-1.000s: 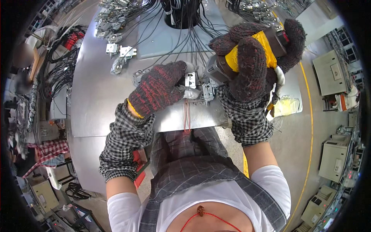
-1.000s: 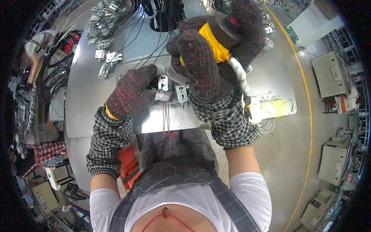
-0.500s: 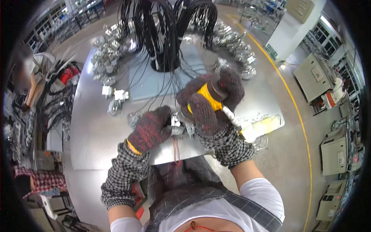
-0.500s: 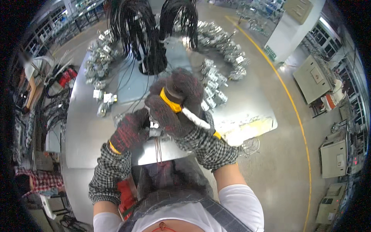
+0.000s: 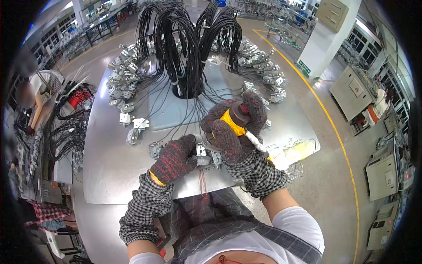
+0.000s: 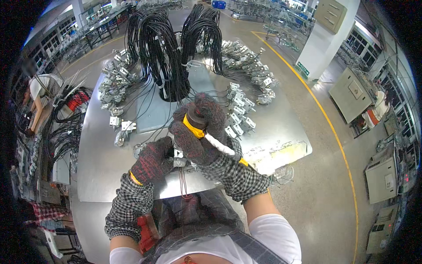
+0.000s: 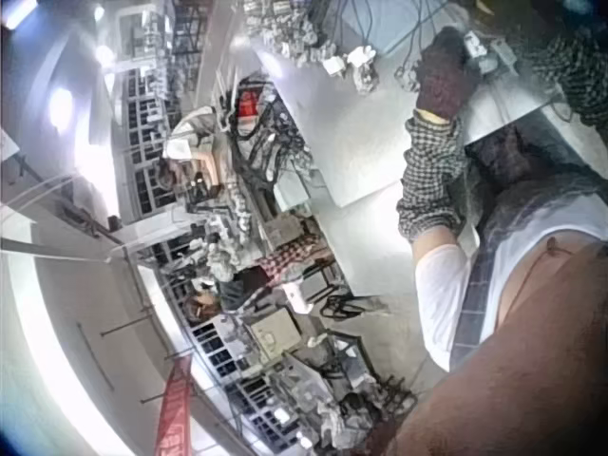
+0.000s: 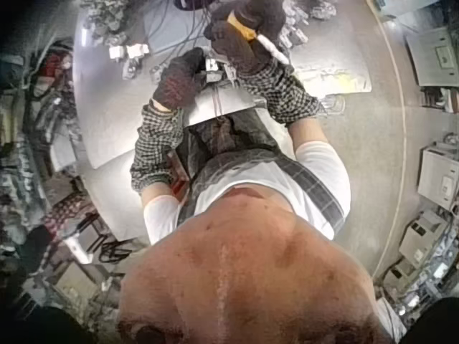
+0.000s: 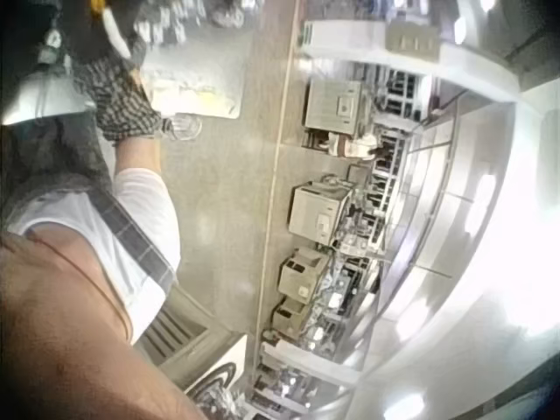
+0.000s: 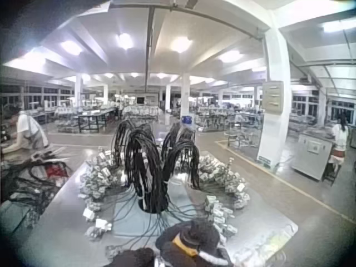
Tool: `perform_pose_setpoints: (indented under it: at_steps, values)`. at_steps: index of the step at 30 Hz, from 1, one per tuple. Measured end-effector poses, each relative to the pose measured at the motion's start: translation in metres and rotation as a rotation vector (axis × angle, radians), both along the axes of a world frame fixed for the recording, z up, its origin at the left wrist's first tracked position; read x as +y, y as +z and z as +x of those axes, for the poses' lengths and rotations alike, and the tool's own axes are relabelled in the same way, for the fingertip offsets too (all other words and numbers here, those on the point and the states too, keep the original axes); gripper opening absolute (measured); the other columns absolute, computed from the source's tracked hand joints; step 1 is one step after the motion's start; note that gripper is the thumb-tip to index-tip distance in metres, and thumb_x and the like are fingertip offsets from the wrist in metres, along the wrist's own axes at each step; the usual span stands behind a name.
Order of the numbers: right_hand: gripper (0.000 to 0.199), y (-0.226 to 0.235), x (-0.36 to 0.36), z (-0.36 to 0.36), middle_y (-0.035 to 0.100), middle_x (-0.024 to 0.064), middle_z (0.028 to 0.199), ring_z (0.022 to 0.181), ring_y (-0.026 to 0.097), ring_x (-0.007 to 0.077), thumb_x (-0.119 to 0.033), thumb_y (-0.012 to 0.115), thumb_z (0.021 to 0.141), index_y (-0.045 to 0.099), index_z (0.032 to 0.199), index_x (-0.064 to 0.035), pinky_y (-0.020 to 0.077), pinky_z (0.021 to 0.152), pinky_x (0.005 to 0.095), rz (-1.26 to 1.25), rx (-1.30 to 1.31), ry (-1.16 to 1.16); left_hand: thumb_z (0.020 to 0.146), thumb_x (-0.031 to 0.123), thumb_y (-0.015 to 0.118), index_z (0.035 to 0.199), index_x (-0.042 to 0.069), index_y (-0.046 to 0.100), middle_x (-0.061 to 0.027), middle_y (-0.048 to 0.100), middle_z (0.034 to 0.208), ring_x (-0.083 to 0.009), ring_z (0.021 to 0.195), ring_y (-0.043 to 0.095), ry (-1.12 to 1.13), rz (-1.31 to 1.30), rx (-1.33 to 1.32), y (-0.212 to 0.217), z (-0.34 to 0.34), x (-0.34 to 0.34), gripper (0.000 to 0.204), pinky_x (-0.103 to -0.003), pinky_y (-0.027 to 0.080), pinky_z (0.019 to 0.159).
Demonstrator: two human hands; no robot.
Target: Connecting wires and using a specialized handheld tool to assemble or test electrical switches.
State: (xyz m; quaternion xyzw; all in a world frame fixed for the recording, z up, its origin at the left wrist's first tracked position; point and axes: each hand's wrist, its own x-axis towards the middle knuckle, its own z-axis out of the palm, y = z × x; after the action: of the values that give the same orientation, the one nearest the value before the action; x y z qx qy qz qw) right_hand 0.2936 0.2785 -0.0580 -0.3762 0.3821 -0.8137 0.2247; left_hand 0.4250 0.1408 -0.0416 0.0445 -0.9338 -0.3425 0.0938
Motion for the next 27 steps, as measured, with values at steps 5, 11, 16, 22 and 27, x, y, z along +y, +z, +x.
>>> perform_pose_setpoints:
  at_steps: [5,11,16,22,27]
  values:
    - [0.053,0.013,0.003,0.004,0.061,0.0104,0.108,0.087,0.064,0.0175,-0.007,0.067,0.088,0.044,0.136,-0.0138,0.0564,0.071,0.0322,-0.068,-0.014,-0.063,0.070,0.038,0.083,0.129,0.005,0.053,-0.0136,0.065,0.100,-0.0322,0.081,0.066,-0.006,-0.006,0.070,0.024,0.021,0.002,0.074,-0.043,0.052,0.075]
    - [0.047,0.024,0.001,0.004,0.060,0.0100,0.109,0.089,0.063,0.0183,-0.012,0.067,0.091,0.047,0.133,-0.0140,0.0568,0.073,0.0338,-0.066,-0.191,0.026,0.067,0.027,0.071,0.118,0.011,0.058,-0.0094,0.061,0.109,-0.0264,0.096,0.058,-0.217,-0.937,0.013,0.029,0.049,-0.007,0.055,-0.039,0.049,0.078]
    - [0.043,0.048,0.008,0.014,0.059,0.0098,0.110,0.090,0.063,0.0190,-0.017,0.066,0.093,0.048,0.131,-0.0143,0.0572,0.075,0.0351,-0.321,-0.560,0.065,0.072,0.025,0.065,0.124,0.011,0.057,-0.0105,0.061,0.115,-0.0256,0.093,0.059,-0.377,-1.044,0.004,0.024,0.042,-0.010,0.054,-0.038,0.050,0.076]
    - [0.058,0.067,0.007,0.043,0.060,0.0102,0.106,0.086,0.064,0.0216,-0.018,0.063,0.095,0.030,0.143,-0.0198,0.0574,0.072,0.0336,-0.009,0.365,-0.548,0.054,0.016,0.079,0.119,0.004,0.057,-0.0139,0.059,0.115,-0.0272,0.099,0.059,-0.437,-0.940,-0.073,0.022,0.039,-0.011,0.070,-0.038,0.051,0.079]
    - [0.052,0.071,0.011,0.035,0.061,0.0104,0.103,0.083,0.065,0.0211,-0.021,0.064,0.095,0.036,0.138,-0.0167,0.0567,0.065,0.0325,-0.052,0.253,-0.384,0.082,0.004,0.071,0.135,-0.001,0.047,-0.0087,0.063,0.108,-0.0151,0.096,0.064,-0.082,0.400,-0.043,0.015,0.041,-0.023,0.059,-0.030,0.055,0.083]
